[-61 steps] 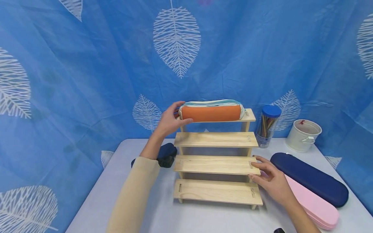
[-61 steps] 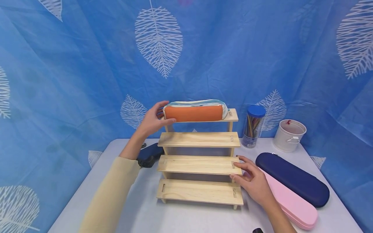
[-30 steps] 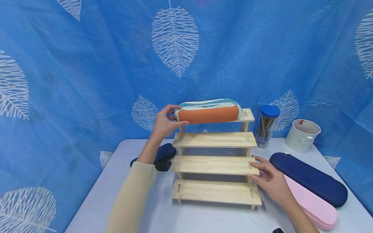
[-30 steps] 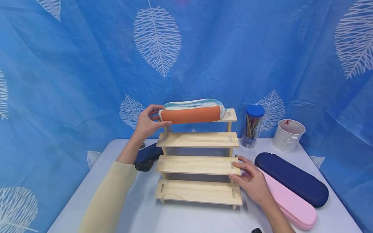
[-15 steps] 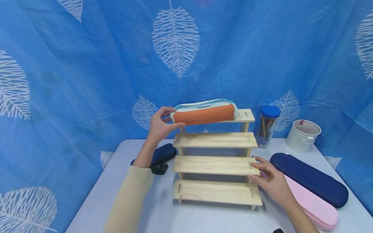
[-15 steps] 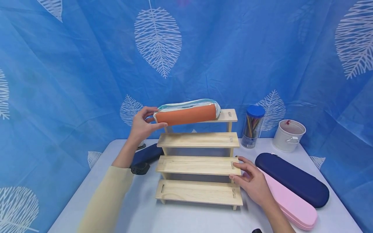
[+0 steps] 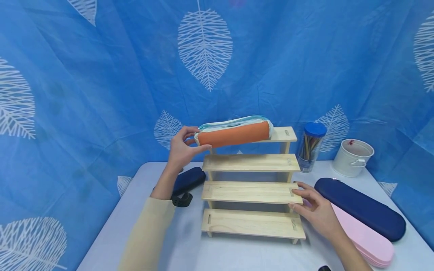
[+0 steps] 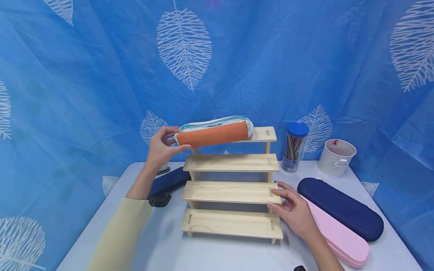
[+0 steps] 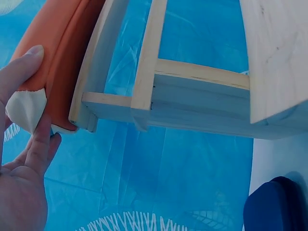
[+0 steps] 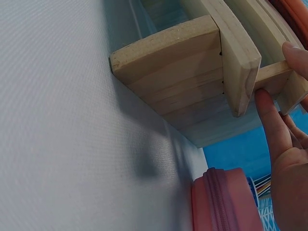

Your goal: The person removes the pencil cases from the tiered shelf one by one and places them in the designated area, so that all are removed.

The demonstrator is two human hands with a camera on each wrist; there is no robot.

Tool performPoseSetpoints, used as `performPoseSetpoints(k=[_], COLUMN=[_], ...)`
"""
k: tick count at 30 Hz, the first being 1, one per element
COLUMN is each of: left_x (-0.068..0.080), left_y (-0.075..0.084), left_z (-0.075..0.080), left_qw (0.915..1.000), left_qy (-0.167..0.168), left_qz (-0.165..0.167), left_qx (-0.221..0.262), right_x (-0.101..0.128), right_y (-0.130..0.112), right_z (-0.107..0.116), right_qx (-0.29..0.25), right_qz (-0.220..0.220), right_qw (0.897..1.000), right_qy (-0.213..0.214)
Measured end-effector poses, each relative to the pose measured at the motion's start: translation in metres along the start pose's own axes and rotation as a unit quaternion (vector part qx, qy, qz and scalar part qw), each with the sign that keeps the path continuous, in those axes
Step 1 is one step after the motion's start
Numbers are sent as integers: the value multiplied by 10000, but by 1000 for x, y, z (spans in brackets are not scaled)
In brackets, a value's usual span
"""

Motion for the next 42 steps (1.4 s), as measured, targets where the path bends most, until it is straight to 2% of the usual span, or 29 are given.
performPoseSetpoints(k=[2,8,19,27,34,42], left_x=[5,11,21,18,26,37], left_y=[6,3,3,-27,-27,-32], left_z=[1,7,20,33,44,57], left_qw=[10000,9999,9993,9985,9967,9971], left_qy=[40,92,300,403,534,606], left_qz=[4,38,-217,-357,-591,-437], left_qx=[-65,-29,21,125,132,141], right_x=[0,0,1,1,1,0], right_y=[1,2,1,-1,0,-2], right_z=[0,0,1,1,2,1], right_qx=[30,32,94,98,112,13], right_qz=[0,-6,-35,-11,68,148], right_qw=[10000,10000,9999,10000,9999,9999], right_qy=[1,1,12,-9,4,44])
Point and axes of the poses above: each hand's wrist, its own x-axis away from the middle knuckle, its own z-axis out of the back of the hand, y = z × x, the point moved 7 cm from there along -x, towards the middle knuckle, and after that the axes turned 10 degrees about z, right-handed, at the moved point
